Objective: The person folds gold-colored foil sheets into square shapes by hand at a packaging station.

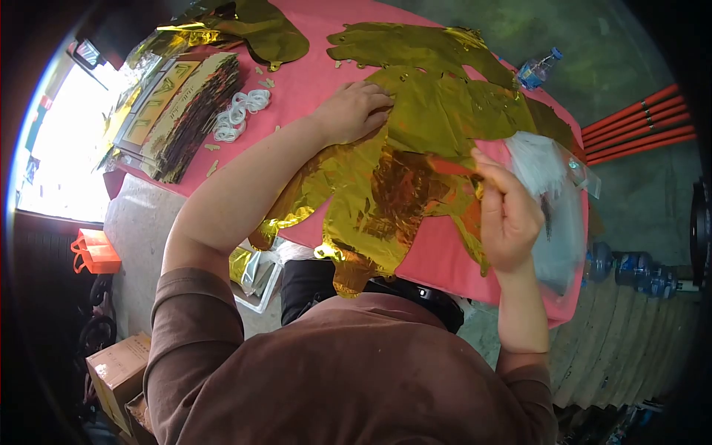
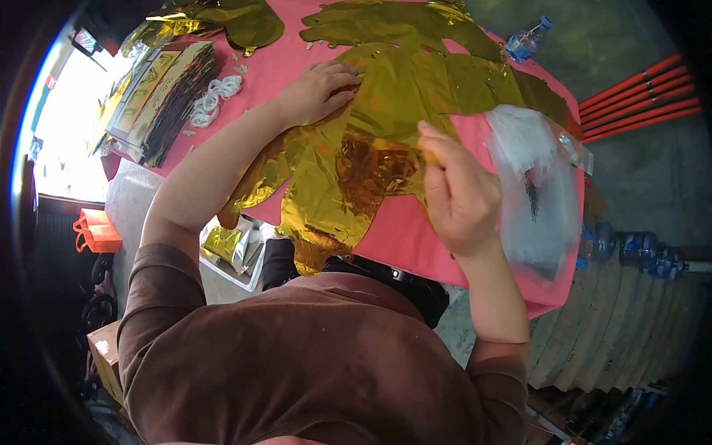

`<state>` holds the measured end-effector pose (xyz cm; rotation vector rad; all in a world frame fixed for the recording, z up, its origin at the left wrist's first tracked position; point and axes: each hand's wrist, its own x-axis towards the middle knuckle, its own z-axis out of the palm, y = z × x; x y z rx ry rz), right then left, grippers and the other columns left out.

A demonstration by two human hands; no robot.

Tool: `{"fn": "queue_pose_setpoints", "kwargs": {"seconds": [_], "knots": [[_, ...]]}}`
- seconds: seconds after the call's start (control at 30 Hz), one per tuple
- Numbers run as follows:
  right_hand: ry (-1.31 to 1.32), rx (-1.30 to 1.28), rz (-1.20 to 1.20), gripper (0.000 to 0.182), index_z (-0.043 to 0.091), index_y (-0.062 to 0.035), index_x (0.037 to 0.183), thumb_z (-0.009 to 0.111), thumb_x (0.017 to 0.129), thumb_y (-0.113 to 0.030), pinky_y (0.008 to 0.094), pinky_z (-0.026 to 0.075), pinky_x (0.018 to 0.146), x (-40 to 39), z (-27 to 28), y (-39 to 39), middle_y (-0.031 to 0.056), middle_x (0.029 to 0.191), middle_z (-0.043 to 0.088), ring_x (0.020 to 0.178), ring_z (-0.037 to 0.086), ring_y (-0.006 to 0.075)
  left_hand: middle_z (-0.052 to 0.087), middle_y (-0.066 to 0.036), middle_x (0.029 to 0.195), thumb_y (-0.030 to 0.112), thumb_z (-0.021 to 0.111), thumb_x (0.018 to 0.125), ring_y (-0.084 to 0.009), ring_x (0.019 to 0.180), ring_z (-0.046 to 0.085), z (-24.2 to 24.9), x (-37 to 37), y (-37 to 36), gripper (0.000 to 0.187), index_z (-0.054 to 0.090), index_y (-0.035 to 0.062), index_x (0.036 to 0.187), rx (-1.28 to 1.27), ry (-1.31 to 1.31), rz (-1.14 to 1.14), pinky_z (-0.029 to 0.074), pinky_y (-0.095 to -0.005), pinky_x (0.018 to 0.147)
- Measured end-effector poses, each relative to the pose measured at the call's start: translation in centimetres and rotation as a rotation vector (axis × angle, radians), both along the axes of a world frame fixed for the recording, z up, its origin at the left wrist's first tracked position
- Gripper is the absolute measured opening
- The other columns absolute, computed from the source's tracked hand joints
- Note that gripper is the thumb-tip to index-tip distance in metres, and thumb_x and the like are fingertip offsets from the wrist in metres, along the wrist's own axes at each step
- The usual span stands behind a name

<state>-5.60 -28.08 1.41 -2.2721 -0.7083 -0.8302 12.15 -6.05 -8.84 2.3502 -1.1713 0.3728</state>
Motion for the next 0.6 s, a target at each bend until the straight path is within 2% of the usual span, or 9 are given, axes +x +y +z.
{"fn": "queue_pose_setpoints", "kwargs": {"seconds": [0.13, 0.2, 0.23, 0.3, 0.4, 0.53, 0.6], "knots": [[-0.081, -0.073, 0.077, 0.018, 0.058, 0.0072, 0.099, 0.054, 0.081, 0.004, 0.0315, 0.054, 0.072, -0.2, 0.1, 1.2, 0.0208, 0.101, 0.064, 0.088, 0.066, 0.0275, 0.055, -0.014, 0.119, 0.021, 0.053, 0.086, -0.0304, 0.112, 0.049, 0.4, -0.3, 0.2, 0.032, 0.06, 0.0031, 0.111, -0.013, 0.021, -0.005, 0.037, -0.0404, 0.097], [-0.127, -0.101, 0.03, 0.018, 0.056, 0.0079, 0.102, 0.044, 0.089, 0.004, 0.0297, 0.05, 0.082, -0.5, 0.5, 1.2, 0.0233, 0.105, 0.063, 0.096, 0.064, 0.0262, 0.055, -0.014, 0.12, 0.021, 0.053, 0.085, -0.0308, 0.112, 0.049, 0.4, -0.2, 0.2, 0.032, 0.06, 0.0031, 0.111, -0.006, 0.027, -0.009, 0.037, -0.0406, 0.096], [-0.121, -0.099, 0.036, 0.018, 0.056, 0.0079, 0.102, 0.044, 0.089, 0.004, 0.0297, 0.05, 0.082, -0.3, 0.9, 1.2, 0.0233, 0.105, 0.063, 0.096, 0.064, 0.0262, 0.055, -0.015, 0.12, 0.021, 0.054, 0.085, -0.0313, 0.112, 0.05, 0.4, -0.1, 0.2, 0.032, 0.06, 0.0032, 0.112, -0.003, 0.023, -0.022, 0.038, -0.0407, 0.096], [-0.114, 0.085, -0.027, 0.019, 0.055, 0.0078, 0.102, 0.044, 0.087, 0.005, 0.0307, 0.05, 0.083, 0.2, 1.8, 1.1, 0.0233, 0.103, 0.063, 0.097, 0.063, 0.0289, 0.055, -0.015, 0.12, 0.02, 0.053, 0.085, -0.0312, 0.112, 0.05, 0.3, -0.2, 0.3, 0.032, 0.06, 0.0032, 0.112, -0.006, 0.024, -0.018, 0.038, -0.0407, 0.096], [-0.095, -0.037, 0.021, 0.019, 0.055, 0.0078, 0.101, 0.044, 0.087, 0.005, 0.0308, 0.05, 0.082, -0.4, 2.1, 2.0, 0.0239, 0.101, 0.064, 0.097, 0.064, 0.0309, 0.055, -0.015, 0.12, 0.019, 0.054, 0.085, -0.0311, 0.112, 0.05, 0.4, -0.2, 0.2, 0.031, 0.06, 0.0031, 0.111, -0.004, 0.015, -0.018, 0.038, -0.0407, 0.096], [-0.122, -0.052, 0.12, 0.018, 0.055, 0.0071, 0.101, 0.043, 0.088, 0.003, 0.0316, 0.051, 0.081, -1.0, 0.6, 2.7, 0.0254, 0.102, 0.063, 0.096, 0.064, 0.0313, 0.055, -0.014, 0.12, 0.017, 0.055, 0.083, -0.031, 0.111, 0.05, 0.0, 0.0, 0.3, 0.03, 0.06, 0.0035, 0.11, -0.01, -0.008, -0.021, 0.038, -0.0409, 0.096], [-0.123, -0.06, 0.182, 0.016, 0.057, 0.0047, 0.101, 0.052, 0.087, -0.004, 0.032, 0.054, 0.072, -1.4, 0.3, 2.6, 0.025, 0.1, 0.063, 0.088, 0.066, 0.0308, 0.055, -0.014, 0.119, 0.016, 0.055, 0.083, -0.031, 0.111, 0.05, 0.0, 0.0, 0.2, 0.029, 0.06, 0.0038, 0.109, -0.007, 0.001, -0.022, 0.038, -0.0409, 0.096]]}}
